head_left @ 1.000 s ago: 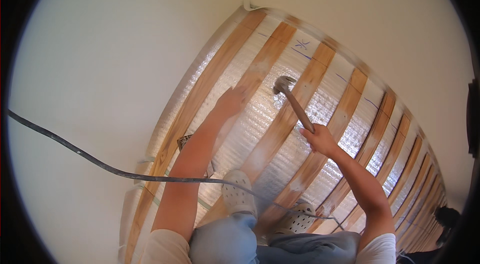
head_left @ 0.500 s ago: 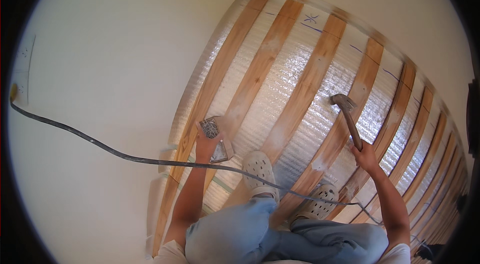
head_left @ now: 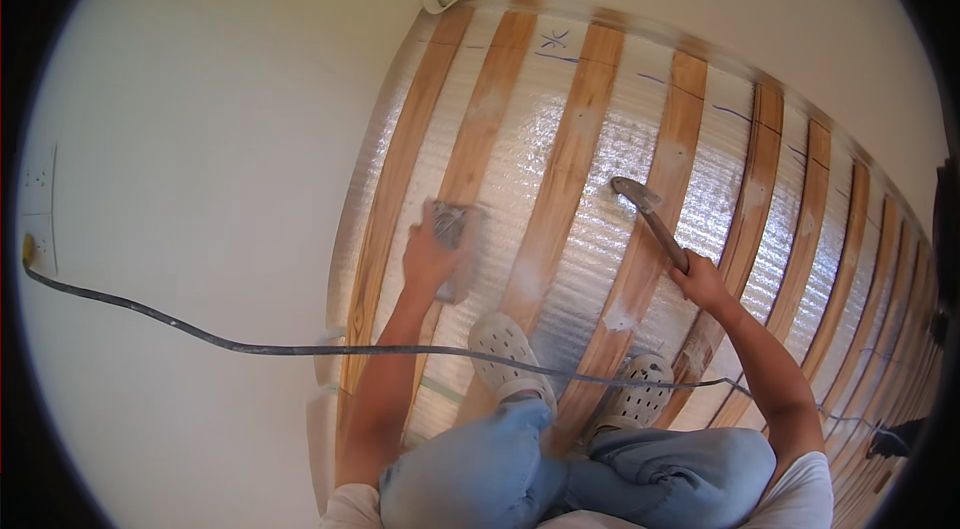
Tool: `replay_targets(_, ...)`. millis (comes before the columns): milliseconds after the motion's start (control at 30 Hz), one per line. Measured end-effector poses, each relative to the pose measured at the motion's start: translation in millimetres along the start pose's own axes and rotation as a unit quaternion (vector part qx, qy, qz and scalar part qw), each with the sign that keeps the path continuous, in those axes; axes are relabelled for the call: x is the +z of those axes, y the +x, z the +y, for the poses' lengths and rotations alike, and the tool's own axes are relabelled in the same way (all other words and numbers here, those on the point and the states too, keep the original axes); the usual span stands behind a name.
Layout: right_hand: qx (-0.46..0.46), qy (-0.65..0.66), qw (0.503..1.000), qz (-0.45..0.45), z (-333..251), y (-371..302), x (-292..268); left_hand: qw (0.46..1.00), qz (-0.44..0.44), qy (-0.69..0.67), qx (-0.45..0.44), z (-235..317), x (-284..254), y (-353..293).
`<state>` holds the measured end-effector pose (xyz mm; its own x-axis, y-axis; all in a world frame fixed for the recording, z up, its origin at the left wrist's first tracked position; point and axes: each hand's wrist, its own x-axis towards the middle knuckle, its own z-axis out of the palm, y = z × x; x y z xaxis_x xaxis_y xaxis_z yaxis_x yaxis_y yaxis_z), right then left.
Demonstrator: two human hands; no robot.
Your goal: Nail wooden slats or joists onto a reflective insulation layer on the floor.
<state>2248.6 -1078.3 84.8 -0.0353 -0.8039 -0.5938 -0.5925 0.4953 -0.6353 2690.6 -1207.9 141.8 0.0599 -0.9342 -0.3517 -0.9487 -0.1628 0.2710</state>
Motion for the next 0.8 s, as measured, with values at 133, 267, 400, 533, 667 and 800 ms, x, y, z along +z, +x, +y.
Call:
replay_targets(133,-0.010,0.008,1.000,0.011,-4,-2,-3,0.995,0.016,0.025,0.097,63,7,50)
replay_targets(267,-0.005,0.029,0.999,0.012,-1,-2,-1,0.994,0.014,0.062,0.087,96,23,68)
replay_targets(400,-0.014,0.000,1.000,0.019,1,0,3,0.981,0.042,-0.121,0.146,61,24,88)
replay_targets(533,0.011,0.025,1.000,0.003,0,-1,-2,0.968,0.101,-0.100,0.206,42,1,74)
replay_targets(667,0.022,0.030,0.999,0.005,6,0,-4,0.950,0.086,-0.042,0.296,37,13,44)
replay_targets(800,0.014,0.042,0.999,0.012,2,0,-3,0.939,0.113,0.042,0.322,36,31,31)
